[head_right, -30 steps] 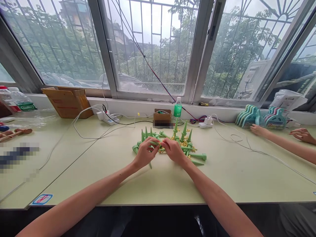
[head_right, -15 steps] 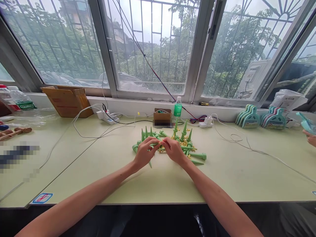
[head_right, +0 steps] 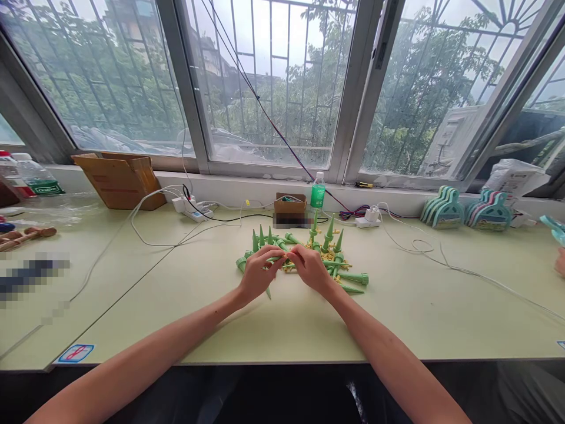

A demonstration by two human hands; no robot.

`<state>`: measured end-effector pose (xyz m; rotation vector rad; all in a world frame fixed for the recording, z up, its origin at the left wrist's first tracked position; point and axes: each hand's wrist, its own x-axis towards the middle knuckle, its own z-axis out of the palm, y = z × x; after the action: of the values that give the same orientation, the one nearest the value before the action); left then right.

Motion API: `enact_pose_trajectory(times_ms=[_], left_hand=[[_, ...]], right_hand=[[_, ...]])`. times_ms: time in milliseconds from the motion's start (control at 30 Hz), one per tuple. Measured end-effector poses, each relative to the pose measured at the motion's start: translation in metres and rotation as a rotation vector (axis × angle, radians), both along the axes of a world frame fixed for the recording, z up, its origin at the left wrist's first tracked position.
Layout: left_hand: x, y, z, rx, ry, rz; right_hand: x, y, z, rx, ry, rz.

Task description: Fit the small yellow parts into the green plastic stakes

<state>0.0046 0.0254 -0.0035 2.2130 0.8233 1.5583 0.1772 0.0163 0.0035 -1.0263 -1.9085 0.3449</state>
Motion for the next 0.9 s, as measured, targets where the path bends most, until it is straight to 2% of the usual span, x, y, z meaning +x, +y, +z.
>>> enact_pose_trajectory(times_ms=[233, 900], left_hand=[[0.0001, -0.0032, 0.0026, -0.034, 0.005, 0.003], [0.0015, -0.0034, 0.0026, -0.008, -0.012, -0.030]], right_hand=[[-0.0003, 0.0001, 0.0006, 0.006, 0.003, -0.005], [-0.0008, 0.0004, 0.0012, 0.043, -0.004, -0.018]])
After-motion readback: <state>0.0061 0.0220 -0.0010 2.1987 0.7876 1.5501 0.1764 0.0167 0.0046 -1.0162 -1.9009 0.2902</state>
